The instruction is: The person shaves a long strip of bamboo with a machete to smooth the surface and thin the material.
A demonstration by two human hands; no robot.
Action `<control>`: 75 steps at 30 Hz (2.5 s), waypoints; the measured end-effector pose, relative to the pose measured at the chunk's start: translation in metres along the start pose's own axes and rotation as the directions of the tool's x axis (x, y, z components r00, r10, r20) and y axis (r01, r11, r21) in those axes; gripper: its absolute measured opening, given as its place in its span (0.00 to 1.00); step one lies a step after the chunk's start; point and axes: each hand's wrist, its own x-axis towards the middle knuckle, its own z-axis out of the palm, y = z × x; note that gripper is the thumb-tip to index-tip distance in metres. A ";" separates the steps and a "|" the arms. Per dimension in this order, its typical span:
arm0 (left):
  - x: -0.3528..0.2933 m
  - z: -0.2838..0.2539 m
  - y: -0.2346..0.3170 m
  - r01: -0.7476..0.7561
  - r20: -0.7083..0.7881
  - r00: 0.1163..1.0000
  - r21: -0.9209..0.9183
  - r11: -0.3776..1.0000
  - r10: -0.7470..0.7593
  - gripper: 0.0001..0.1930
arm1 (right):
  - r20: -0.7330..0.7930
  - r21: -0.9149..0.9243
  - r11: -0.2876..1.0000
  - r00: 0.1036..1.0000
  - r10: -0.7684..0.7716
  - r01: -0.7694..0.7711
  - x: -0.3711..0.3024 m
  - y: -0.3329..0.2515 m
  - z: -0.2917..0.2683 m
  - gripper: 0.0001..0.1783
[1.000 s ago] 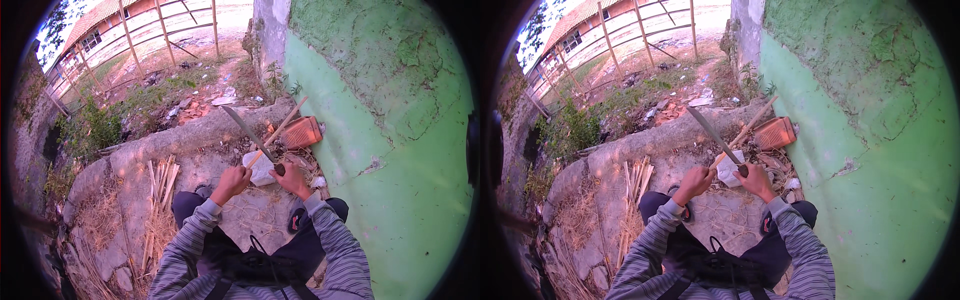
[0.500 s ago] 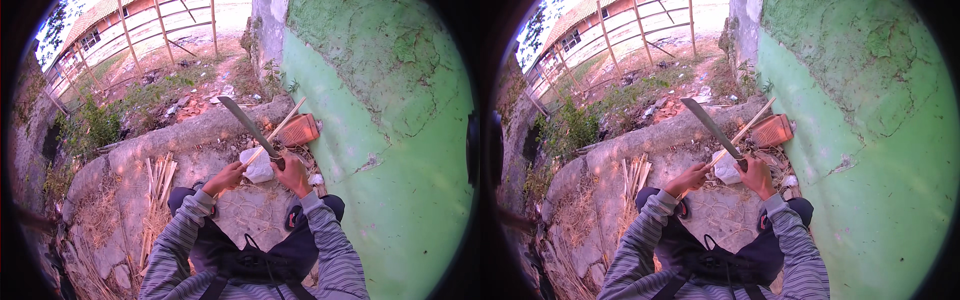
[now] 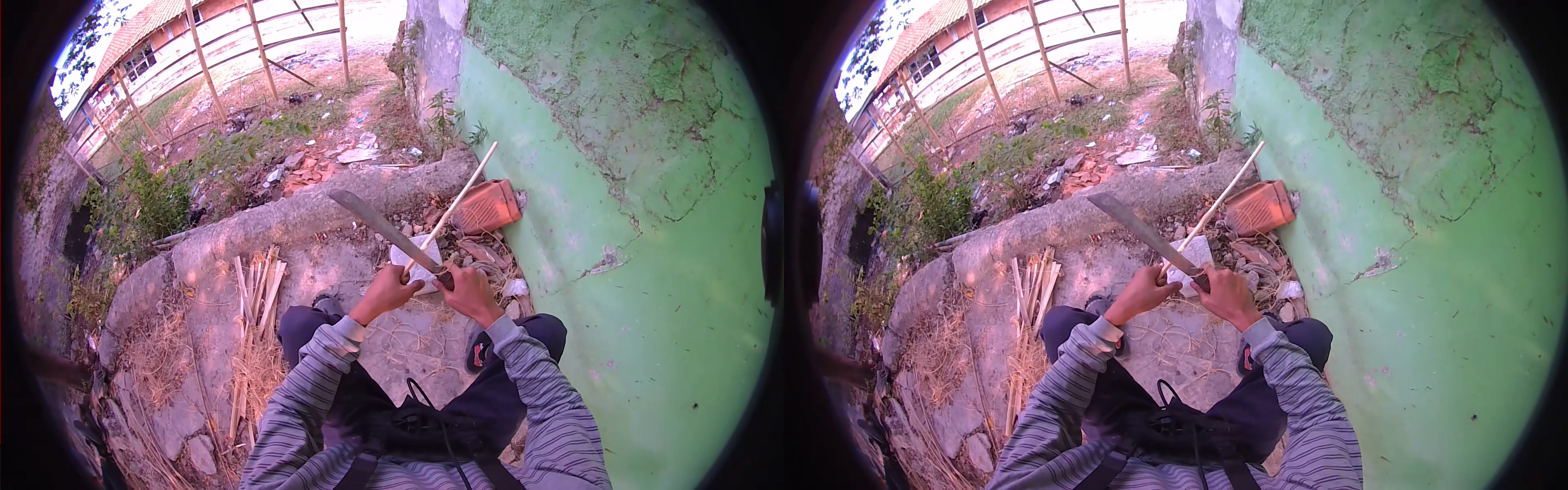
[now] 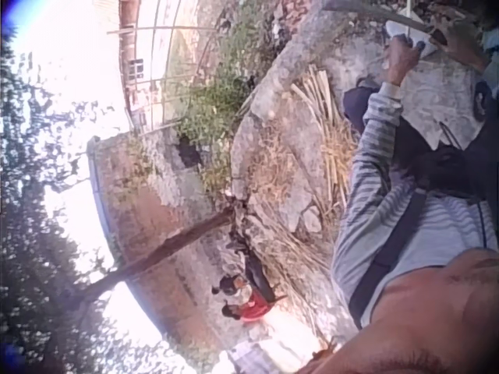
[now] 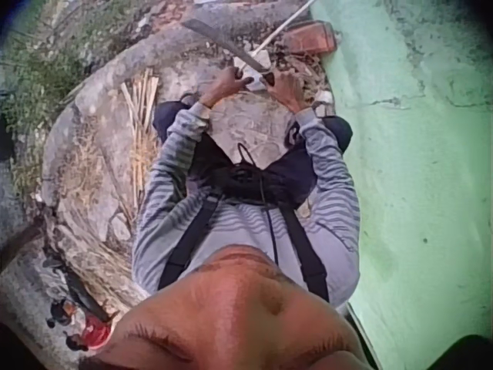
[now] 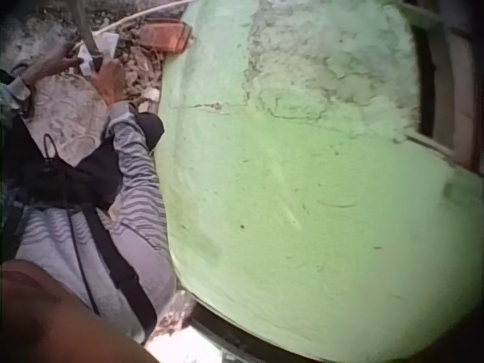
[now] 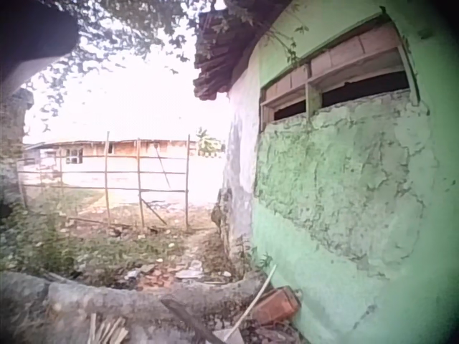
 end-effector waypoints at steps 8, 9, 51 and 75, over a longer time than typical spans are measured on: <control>-0.005 0.000 0.000 -0.072 0.042 0.996 -0.039 0.997 0.073 0.24 | -0.022 0.067 0.996 0.998 0.054 -0.053 0.012 -0.009 0.009 0.21; -0.004 0.001 -0.003 -0.092 0.041 0.995 -0.044 0.995 0.094 0.23 | -0.029 0.079 0.995 0.998 0.064 -0.061 0.015 -0.008 0.010 0.21; -0.008 0.010 -0.030 -0.145 0.022 0.989 -0.078 0.986 0.148 0.22 | -0.096 -0.012 0.996 0.991 0.090 -0.092 0.015 0.004 0.017 0.14; -0.028 -0.002 -0.012 -0.172 0.091 0.980 -0.036 0.984 0.175 0.20 | -0.333 -0.097 0.992 0.942 0.039 -0.076 0.020 0.056 0.039 0.20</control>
